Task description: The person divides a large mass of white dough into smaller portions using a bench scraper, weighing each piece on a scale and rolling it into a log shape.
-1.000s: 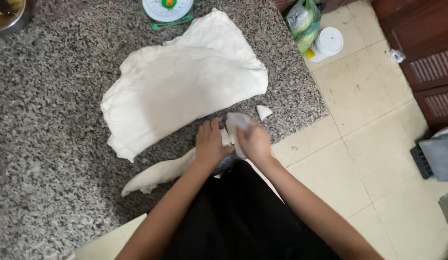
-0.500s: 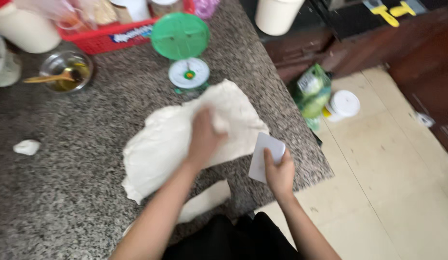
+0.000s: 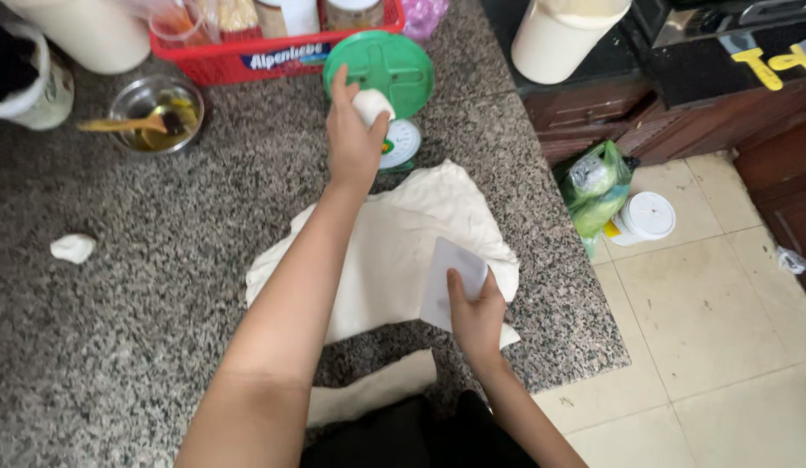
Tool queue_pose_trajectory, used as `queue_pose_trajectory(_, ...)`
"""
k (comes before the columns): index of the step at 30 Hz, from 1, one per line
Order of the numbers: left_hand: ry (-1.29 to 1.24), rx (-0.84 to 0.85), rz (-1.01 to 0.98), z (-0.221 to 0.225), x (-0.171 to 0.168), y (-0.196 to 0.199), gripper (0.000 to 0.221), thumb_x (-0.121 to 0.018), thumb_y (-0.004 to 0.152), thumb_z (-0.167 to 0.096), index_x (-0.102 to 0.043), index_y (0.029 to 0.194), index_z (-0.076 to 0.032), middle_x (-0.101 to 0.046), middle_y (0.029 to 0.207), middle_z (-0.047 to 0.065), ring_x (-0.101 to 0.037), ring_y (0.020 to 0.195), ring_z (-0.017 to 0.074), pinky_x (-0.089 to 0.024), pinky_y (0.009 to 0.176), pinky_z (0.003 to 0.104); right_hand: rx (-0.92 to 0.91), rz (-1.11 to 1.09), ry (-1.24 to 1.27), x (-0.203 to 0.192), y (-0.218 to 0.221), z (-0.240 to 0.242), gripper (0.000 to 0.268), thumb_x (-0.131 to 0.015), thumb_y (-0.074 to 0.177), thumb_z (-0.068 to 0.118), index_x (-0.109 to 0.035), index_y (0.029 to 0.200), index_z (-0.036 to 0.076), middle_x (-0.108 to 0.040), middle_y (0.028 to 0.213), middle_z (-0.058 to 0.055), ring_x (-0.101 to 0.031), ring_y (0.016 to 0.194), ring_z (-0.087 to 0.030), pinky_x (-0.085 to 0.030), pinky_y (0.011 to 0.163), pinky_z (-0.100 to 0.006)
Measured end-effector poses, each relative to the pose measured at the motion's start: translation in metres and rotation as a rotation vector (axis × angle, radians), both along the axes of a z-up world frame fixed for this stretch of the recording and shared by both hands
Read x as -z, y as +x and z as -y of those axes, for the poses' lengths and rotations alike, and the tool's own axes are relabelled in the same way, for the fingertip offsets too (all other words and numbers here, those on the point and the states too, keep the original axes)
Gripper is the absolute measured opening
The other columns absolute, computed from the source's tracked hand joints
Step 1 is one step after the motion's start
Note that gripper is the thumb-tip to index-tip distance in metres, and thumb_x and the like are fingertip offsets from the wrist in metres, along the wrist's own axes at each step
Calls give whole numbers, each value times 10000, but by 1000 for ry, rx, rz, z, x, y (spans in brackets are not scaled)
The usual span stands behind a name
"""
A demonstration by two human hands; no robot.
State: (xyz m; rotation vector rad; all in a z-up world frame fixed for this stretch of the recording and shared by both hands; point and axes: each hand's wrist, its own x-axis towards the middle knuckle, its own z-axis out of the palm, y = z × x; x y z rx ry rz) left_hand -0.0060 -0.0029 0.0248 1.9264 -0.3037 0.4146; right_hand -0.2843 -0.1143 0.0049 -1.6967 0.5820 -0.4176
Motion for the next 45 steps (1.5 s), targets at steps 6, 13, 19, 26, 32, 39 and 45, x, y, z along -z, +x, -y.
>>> queue_pose_trajectory(6,-8,47,64,-3,13,7,968,-830,862,-62,-204,1600,-29,-533,1478,317,-565,1338,457,-462,1117,457,-49,-61,22,10,4,-7,317,-691,952,162,-646,1195,-38,-739,941,-96,-688,775,-117,-600,615,-286)
queue_pose_trajectory(13,-32,96,133,-9,16,7,967,-848,902,-81,-200,1616,-5,-490,1509,344,-513,1416,474,-434,1175,470,-70,-62,-6,12,0,-12,328,-685,948,152,-642,1211,-40,-755,944,-106,-701,778,-121,-591,642,-293)
queue_pose_trajectory(19,185,60,79,-1,-4,12,1001,-865,750,-99,-281,1554,11,-583,1305,264,-557,1233,454,-443,1091,488,-36,-68,-17,15,-12,-1,315,-686,951,146,-641,1193,-50,-752,939,-114,-698,770,-138,-588,653,-305)
queue_pose_trajectory(26,218,436,44,22,36,-92,756,-852,645,-54,-550,1336,-10,-543,1239,230,-520,1219,419,-444,1063,459,137,-106,-130,43,-59,52,293,-698,956,169,-653,1159,-38,-755,996,-115,-709,889,-165,-577,780,-328)
queue_pose_trajectory(32,315,1071,-201,27,110,-239,786,-708,691,55,-550,1452,-57,-585,1369,180,-532,1305,366,-434,1112,421,198,-58,-200,68,-115,93,283,-707,970,156,-657,1161,-47,-764,1060,-153,-724,977,-195,-571,857,-338)
queue_pose_trajectory(39,346,775,-142,24,116,-286,852,-760,621,16,-462,1419,47,-486,1384,263,-476,1288,456,-410,1068,482,-68,-194,-409,41,-135,81,394,-683,942,148,-646,1330,91,-759,1116,-183,-763,999,-295,-590,848,-389)
queue_pose_trajectory(45,513,431,-331,49,117,-312,637,-858,691,-160,-550,1218,20,-544,1210,216,-567,1133,411,-502,929,472,-186,-212,-485,21,-113,76,405,-666,941,166,-638,1345,167,-751,1089,-213,-733,976,-403,-592,848,-449)
